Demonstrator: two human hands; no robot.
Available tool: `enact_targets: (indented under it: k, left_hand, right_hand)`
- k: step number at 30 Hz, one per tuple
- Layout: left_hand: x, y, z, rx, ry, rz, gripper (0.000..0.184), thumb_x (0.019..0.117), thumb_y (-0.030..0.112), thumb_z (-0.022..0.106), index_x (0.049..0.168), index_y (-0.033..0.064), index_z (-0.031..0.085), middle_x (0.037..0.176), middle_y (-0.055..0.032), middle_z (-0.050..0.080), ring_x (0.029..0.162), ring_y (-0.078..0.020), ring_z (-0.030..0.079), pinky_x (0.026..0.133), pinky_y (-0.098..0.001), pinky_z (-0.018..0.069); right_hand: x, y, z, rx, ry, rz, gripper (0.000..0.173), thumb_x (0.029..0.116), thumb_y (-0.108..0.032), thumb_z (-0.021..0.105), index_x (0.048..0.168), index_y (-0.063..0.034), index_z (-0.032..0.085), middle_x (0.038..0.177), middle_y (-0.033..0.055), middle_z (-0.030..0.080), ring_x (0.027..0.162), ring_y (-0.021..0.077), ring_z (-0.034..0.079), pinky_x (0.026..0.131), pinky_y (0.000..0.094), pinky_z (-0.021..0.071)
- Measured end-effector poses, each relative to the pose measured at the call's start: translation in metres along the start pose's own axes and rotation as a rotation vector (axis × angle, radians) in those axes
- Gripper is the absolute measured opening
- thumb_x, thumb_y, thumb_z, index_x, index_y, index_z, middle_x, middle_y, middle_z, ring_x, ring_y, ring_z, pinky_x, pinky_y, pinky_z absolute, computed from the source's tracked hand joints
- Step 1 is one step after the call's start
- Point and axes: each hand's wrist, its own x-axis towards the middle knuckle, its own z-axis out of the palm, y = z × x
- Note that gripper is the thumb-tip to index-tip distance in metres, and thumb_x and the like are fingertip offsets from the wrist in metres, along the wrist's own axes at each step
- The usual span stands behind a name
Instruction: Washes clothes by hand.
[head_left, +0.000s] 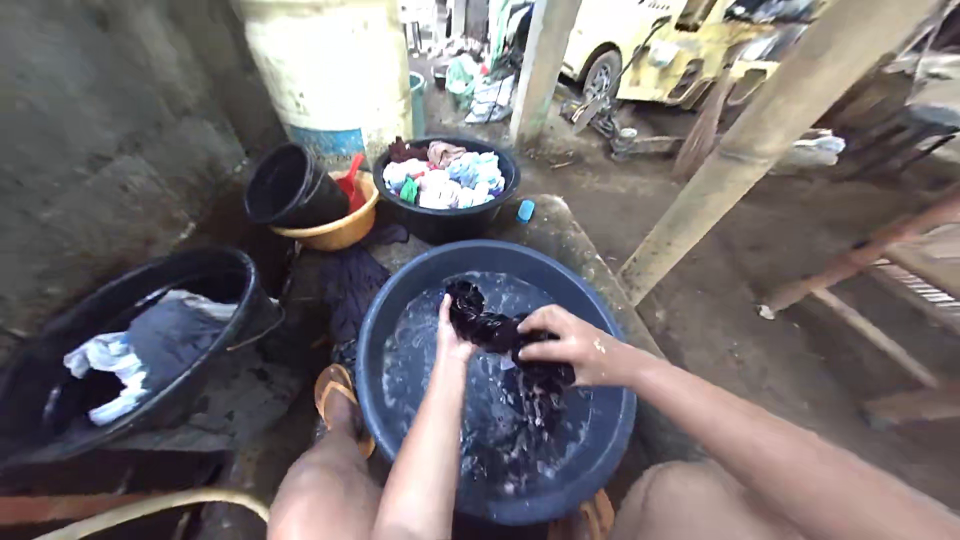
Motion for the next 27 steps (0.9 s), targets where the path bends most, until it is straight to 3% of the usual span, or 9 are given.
enact_targets:
  k: [3, 6, 9, 11, 14, 16, 20, 24, 27]
  left_hand:
    - [-0.021, 0.016, 0.041, 0.114, 0.000, 0.037, 0.033, 0.1088, 0.038, 0.037, 0.119, 0.0108, 0.054, 0.098, -0.0086, 0.067, 0.087, -0.0212, 0.069, 0.076, -0.0434, 0.0603]
    - [-0.040, 0.021, 0.063, 0.385, -0.023, 0.054, 0.028, 0.1095, 0.029, 0.038, 0.125, 0.0101, 0.052, 0.100, -0.0088, 0.067, 0.088, -0.0198, 0.068, 0.075, -0.0413, 0.0597]
    - [-0.057, 0.013, 0.067, 0.664, -0.027, 0.133, 0.047, 0.1068, 0.015, 0.049, 0.151, 0.0084, 0.034, 0.117, -0.0164, 0.063, 0.097, -0.0236, 0.067, 0.081, -0.0430, 0.0589]
    - [-0.065, 0.003, 0.062, 0.842, -0.117, 0.224, 0.060, 0.0971, 0.005, 0.057, 0.151, 0.0015, 0.031, 0.120, -0.0191, 0.060, 0.099, -0.0232, 0.066, 0.084, -0.0429, 0.0592]
    - [-0.072, -0.025, 0.047, 1.120, -0.335, 0.481, 0.048, 0.0766, -0.003, 0.068, 0.122, -0.0125, 0.055, 0.117, -0.0168, 0.068, 0.105, -0.0131, 0.066, 0.093, -0.0313, 0.0560]
    - [-0.076, -0.045, 0.032, 1.253, -0.541, 0.611, 0.042, 0.0707, -0.001, 0.074, 0.108, -0.0162, 0.061, 0.121, -0.0232, 0.067, 0.115, -0.0194, 0.065, 0.102, -0.0333, 0.0522]
    - [-0.092, -0.074, 0.009, 1.579, -0.891, 0.868, 0.031, 0.0604, 0.005, 0.086, 0.084, -0.0065, 0.070, 0.106, -0.0247, 0.072, 0.100, -0.0336, 0.072, 0.086, -0.0435, 0.0603]
    - [-0.094, -0.102, -0.001, 1.730, -1.232, 1.108, 0.019, 0.0692, 0.016, 0.086, 0.080, 0.0075, 0.072, 0.094, -0.0167, 0.075, 0.086, -0.0324, 0.074, 0.077, -0.0454, 0.0617]
    - [-0.097, -0.120, -0.010, 1.835, -1.452, 0.994, 0.004, 0.0865, 0.009, 0.075, 0.089, 0.0120, 0.075, 0.097, -0.0164, 0.074, 0.086, -0.0343, 0.073, 0.078, -0.0489, 0.0603]
  right_hand:
    - [-0.013, 0.008, 0.001, 0.250, 0.367, 0.388, 0.066, 0.0844, -0.060, 0.074, 0.112, -0.0003, 0.071, 0.122, 0.0173, 0.063, 0.122, 0.0173, 0.056, 0.106, 0.0297, 0.0459]
    - [-0.009, 0.002, 0.009, 0.654, 0.686, 0.829, 0.039, 0.0938, -0.025, 0.067, 0.117, 0.0056, 0.061, 0.111, 0.0072, 0.065, 0.102, 0.0057, 0.063, 0.092, 0.0254, 0.0537]
    - [-0.005, 0.007, 0.018, 1.017, 0.858, 1.239, 0.039, 0.1038, -0.021, 0.061, 0.133, 0.0041, 0.054, 0.110, 0.0143, 0.065, 0.094, 0.0164, 0.066, 0.086, 0.0358, 0.0572]
    - [-0.012, 0.020, 0.032, 1.114, 0.864, 1.375, 0.041, 0.1043, -0.023, 0.060, 0.135, 0.0029, 0.052, 0.109, 0.0156, 0.064, 0.092, 0.0196, 0.065, 0.083, 0.0386, 0.0568]
    - [-0.026, 0.035, 0.051, 1.133, 0.795, 1.492, 0.038, 0.1037, -0.020, 0.059, 0.132, 0.0039, 0.053, 0.108, 0.0168, 0.063, 0.092, 0.0220, 0.063, 0.082, 0.0408, 0.0554]
    - [-0.035, 0.041, 0.055, 1.095, 0.734, 1.511, 0.039, 0.1020, -0.016, 0.060, 0.136, 0.0025, 0.051, 0.113, 0.0182, 0.061, 0.096, 0.0232, 0.062, 0.085, 0.0417, 0.0541]
    - [-0.045, 0.051, 0.061, 1.019, 0.531, 1.452, 0.053, 0.0961, -0.006, 0.063, 0.146, -0.0025, 0.045, 0.127, 0.0203, 0.057, 0.103, 0.0236, 0.061, 0.086, 0.0410, 0.0533]
    - [-0.038, 0.049, 0.070, 0.967, 0.389, 1.443, 0.044, 0.0942, -0.002, 0.065, 0.137, -0.0033, 0.055, 0.126, 0.0204, 0.059, 0.103, 0.0250, 0.061, 0.087, 0.0424, 0.0530]
    - [-0.041, 0.047, 0.090, 0.850, 0.249, 1.373, 0.045, 0.0888, 0.001, 0.069, 0.132, -0.0046, 0.060, 0.132, 0.0230, 0.059, 0.112, 0.0341, 0.060, 0.092, 0.0536, 0.0513]
